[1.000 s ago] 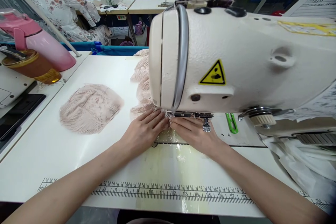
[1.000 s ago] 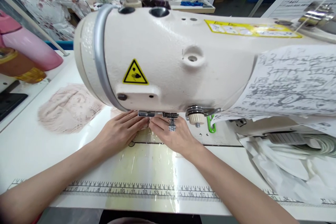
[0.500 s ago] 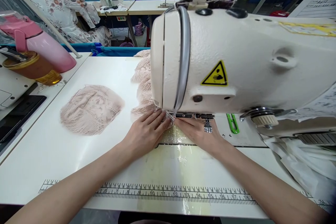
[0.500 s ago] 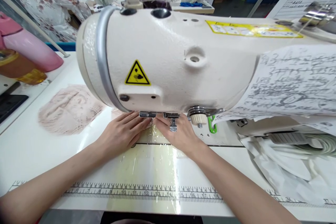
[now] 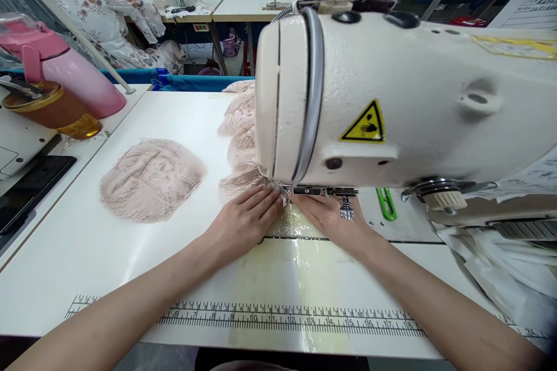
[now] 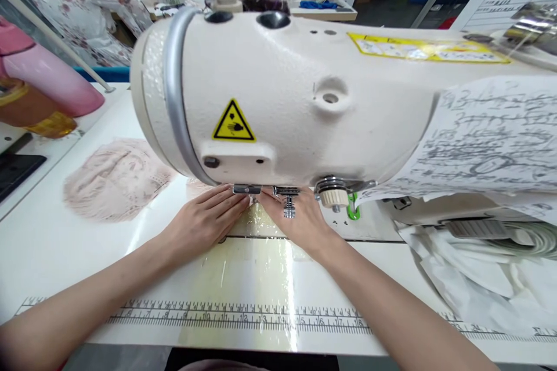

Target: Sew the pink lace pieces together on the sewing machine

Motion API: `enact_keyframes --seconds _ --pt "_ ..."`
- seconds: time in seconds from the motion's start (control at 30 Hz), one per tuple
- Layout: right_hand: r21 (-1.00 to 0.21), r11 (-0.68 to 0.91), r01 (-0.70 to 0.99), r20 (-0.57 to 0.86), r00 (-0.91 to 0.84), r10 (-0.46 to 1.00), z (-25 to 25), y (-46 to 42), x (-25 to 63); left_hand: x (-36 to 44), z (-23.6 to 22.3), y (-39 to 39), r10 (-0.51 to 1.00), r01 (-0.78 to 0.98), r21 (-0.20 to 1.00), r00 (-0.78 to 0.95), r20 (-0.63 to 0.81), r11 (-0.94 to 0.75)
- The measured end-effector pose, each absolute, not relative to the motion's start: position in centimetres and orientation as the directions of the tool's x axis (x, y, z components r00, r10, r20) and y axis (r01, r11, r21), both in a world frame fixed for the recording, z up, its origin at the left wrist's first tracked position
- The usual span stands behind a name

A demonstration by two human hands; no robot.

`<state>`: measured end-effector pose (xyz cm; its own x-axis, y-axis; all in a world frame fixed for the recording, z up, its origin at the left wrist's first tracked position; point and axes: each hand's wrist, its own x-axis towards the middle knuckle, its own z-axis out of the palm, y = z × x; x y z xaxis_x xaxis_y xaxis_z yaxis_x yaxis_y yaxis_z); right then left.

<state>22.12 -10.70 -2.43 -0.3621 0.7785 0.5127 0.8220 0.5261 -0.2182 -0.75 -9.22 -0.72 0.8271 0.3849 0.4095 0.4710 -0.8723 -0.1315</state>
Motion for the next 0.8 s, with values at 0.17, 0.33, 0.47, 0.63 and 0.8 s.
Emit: enact_keyframes --seconds 0.17,0.33,0.47,0.63,0.8 --pt "-0.110 0.560 0.821 0.515 -0.435 0.739 -2.6 -11.9 22.1 -0.5 -0.4 -8.9 0.470 0.553 -0.103 0.779 0.415 -0.827" --pt "-0.138 0.571 0.809 0.474 -0.452 0.755 -1.9 -12.1 21.9 -0.2 0.0 -8.9 0.452 0.543 -0.130 0.790 0.415 -0.830" --pt "-0.099 0.560 0.823 0.481 -0.453 0.751 -1.7 -12.3 21.8 -0.2 -0.1 -8.9 0.440 0.531 -0.126 0.793 0.421 -0.838" --pt "-0.049 0.541 0.839 0.497 -0.449 0.742 -1.9 -12.6 21.6 -0.2 -0.3 -8.9 0.450 0.537 -0.121 0.792 0.412 -0.835" --pt "-0.022 0.522 0.853 0.467 -0.453 0.760 -1.7 -12.7 21.5 -0.2 -0.4 -8.9 0.468 0.550 -0.115 0.787 0.402 -0.827"
